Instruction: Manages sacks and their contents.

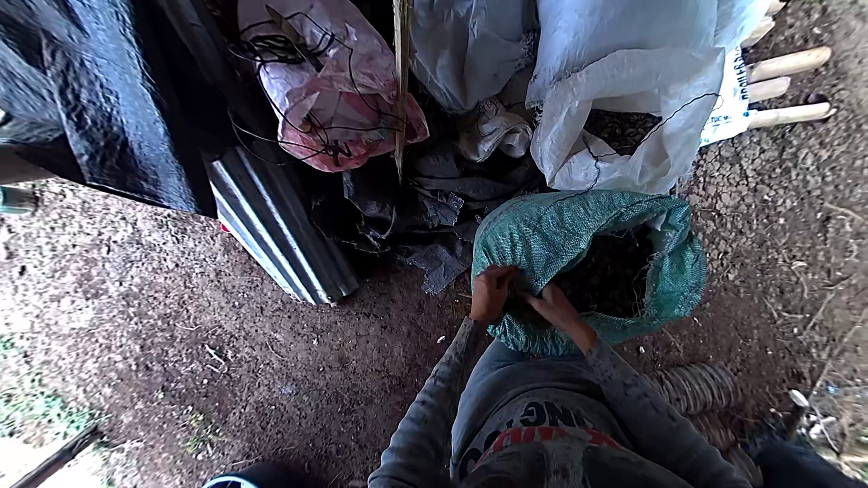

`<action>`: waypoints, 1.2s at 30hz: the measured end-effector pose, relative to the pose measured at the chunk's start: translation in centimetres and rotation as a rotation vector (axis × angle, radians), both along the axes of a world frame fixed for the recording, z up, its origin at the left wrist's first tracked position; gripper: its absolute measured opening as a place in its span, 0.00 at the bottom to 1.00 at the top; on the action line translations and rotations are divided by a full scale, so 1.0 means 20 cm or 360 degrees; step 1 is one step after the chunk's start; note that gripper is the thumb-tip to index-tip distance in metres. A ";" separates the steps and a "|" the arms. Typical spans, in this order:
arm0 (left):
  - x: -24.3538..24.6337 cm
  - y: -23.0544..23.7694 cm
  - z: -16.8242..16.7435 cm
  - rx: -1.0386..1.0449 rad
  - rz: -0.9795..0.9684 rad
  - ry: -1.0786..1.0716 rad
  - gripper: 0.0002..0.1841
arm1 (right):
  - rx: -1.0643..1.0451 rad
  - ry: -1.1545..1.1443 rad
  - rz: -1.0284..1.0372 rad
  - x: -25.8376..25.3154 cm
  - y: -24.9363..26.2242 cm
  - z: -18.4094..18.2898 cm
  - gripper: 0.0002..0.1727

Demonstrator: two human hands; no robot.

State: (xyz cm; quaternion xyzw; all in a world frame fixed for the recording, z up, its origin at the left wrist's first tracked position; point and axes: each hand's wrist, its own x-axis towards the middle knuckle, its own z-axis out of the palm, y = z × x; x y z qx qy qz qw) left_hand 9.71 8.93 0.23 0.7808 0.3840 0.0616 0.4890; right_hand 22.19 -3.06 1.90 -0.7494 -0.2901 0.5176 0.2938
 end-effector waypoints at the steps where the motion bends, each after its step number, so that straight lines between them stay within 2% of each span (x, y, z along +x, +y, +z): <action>1: 0.01 0.00 -0.01 0.0013 -0.0128 0.0016 0.12 | -0.0081 -0.0219 0.0323 0.06 -0.06 0.04 0.36; 2: 0.02 0.00 -0.01 -0.0012 -0.0262 0.0066 0.13 | -0.0223 -0.0350 0.0655 0.12 -0.11 0.10 0.40; 3: 0.03 0.00 -0.01 -0.0060 -0.0395 0.0151 0.14 | -0.0348 -0.0430 0.0915 0.17 -0.15 0.15 0.38; 5: 0.04 0.00 -0.01 -0.0116 -0.0642 0.0323 0.14 | -0.0372 -0.0571 0.1111 0.22 -0.22 0.21 0.19; 6: 0.07 0.00 0.00 -0.0148 -0.0722 0.0414 0.14 | -0.0240 -0.0685 0.1072 0.24 -0.25 0.19 0.14; 9: 0.13 0.03 0.02 -0.0240 -0.0757 0.0562 0.14 | 0.0217 -0.0926 0.0769 0.25 -0.26 0.00 0.13; 11: 0.13 0.03 0.01 -0.0228 -0.0757 0.0566 0.14 | 0.0302 -0.0901 0.0540 0.25 -0.25 -0.11 0.13; 14: 0.12 0.03 -0.01 -0.0183 -0.0768 0.0575 0.14 | 0.0409 -0.0917 0.0432 0.23 -0.22 -0.23 0.12; 17: 0.11 0.03 -0.02 -0.0147 -0.0773 0.0583 0.13 | 0.0319 -0.0865 0.0426 0.22 -0.18 -0.28 0.14; 21: 0.12 0.02 -0.01 -0.0112 -0.0791 0.0607 0.14 | 0.0162 -0.0878 0.0520 0.25 -0.16 -0.24 0.16; 25: 0.21 -0.04 0.07 0.0048 -0.0834 0.0730 0.20 | 0.0420 -0.1139 0.0575 0.29 -0.25 -0.23 0.14; 27: 0.27 -0.06 0.10 0.0102 -0.0798 0.0730 0.22 | 0.0305 -0.1127 0.0698 0.36 -0.32 -0.15 0.25; 29: 0.33 -0.08 0.10 0.0219 -0.0754 0.0612 0.27 | -0.0035 -0.1001 0.0925 0.44 -0.40 -0.01 0.36; 30: 0.36 -0.10 0.09 0.0317 -0.0728 0.0568 0.33 | -0.0191 -0.0958 0.1045 0.48 -0.45 0.07 0.35; 31: 0.41 -0.12 0.09 0.0413 -0.0712 0.0566 0.38 | -0.0284 -0.0939 0.1148 0.50 -0.49 0.12 0.29; 32: 0.45 -0.13 0.09 0.0475 -0.0720 0.0593 0.39 | -0.0262 -0.0982 0.1201 0.53 -0.53 0.15 0.19; 33: 0.49 -0.14 0.09 0.0485 -0.0770 0.0635 0.35 | -0.0166 -0.1043 0.1187 0.54 -0.57 0.16 0.13; 34: 0.52 -0.15 0.07 0.0455 -0.0844 0.0688 0.28 | 0.0031 -0.1159 0.1143 0.55 -0.60 0.13 0.11; 36: 0.51 -0.11 0.04 0.0303 -0.1046 0.0718 0.24 | 0.0431 -0.1345 0.1043 0.55 -0.57 0.02 0.09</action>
